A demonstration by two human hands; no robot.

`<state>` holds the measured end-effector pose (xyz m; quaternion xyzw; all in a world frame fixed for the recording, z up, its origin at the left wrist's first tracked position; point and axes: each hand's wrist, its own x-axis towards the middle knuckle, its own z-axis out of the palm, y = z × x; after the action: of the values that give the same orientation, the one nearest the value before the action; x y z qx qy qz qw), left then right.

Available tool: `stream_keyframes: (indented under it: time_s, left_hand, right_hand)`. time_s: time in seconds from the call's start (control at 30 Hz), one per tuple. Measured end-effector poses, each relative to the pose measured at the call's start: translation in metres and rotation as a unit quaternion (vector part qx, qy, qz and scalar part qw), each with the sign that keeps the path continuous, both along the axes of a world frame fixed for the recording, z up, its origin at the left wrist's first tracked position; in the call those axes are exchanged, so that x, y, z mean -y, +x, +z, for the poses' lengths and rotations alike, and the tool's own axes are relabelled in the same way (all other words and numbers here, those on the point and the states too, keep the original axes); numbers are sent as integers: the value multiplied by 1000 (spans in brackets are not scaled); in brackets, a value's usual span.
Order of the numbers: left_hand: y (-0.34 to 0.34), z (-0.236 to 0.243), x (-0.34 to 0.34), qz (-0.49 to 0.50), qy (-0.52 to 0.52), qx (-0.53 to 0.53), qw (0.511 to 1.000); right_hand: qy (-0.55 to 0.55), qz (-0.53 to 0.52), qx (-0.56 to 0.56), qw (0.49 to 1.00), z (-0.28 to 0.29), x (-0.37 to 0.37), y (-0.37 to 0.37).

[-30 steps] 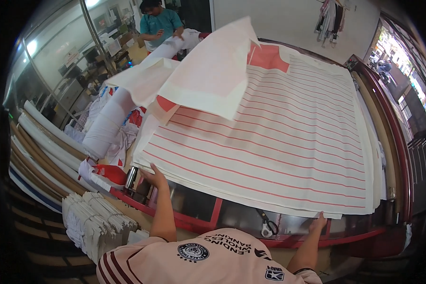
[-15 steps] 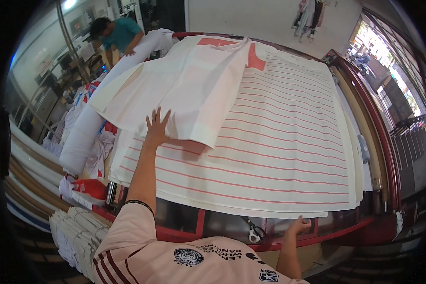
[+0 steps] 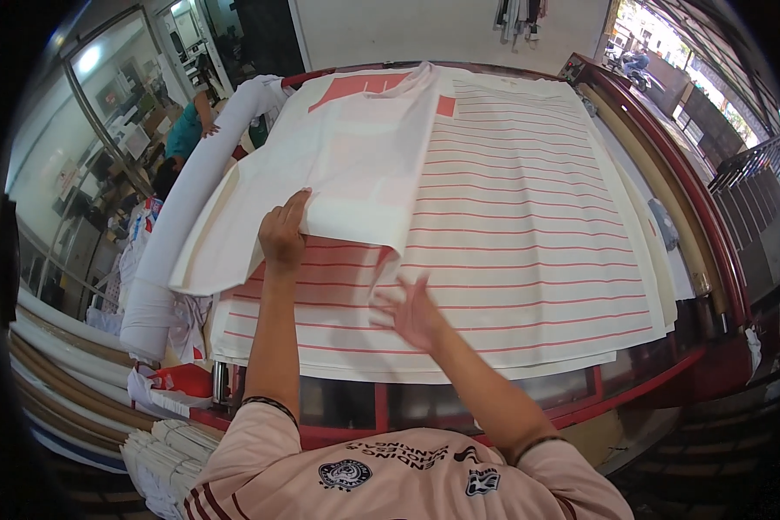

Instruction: Aligning printed sublimation transfer paper onto fabric pieces for heat pressing on a large format machine.

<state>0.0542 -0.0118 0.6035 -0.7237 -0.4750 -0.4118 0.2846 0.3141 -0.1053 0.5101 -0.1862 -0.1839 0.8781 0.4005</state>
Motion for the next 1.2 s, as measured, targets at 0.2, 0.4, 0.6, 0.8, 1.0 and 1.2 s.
stream_keyframes:
  time_s: [0.2, 0.4, 0.6, 0.8, 1.0, 1.2]
  left_hand:
    - [12, 39, 51, -4, 73, -5, 997]
    - [48, 54, 91, -14, 85, 15, 996]
    - [55, 42, 111, -7, 15, 2, 1000]
    - [4, -27, 119, 175, -45, 44, 983]
    - [-28, -95, 121, 162, -216, 280, 921]
    - [-69, -75, 148, 112, -18, 164, 980]
  right_hand:
    - [16, -94, -168, 981, 90, -70, -18]
    - [-65, 38, -281, 957, 37, -2, -54]
    - [498, -416, 301, 699, 48, -77, 11]
    - [282, -224, 171, 917, 251, -212, 59]
    - [390, -161, 520, 743, 408, -233, 15]
    - [656, -268, 423, 564, 486, -43, 64]
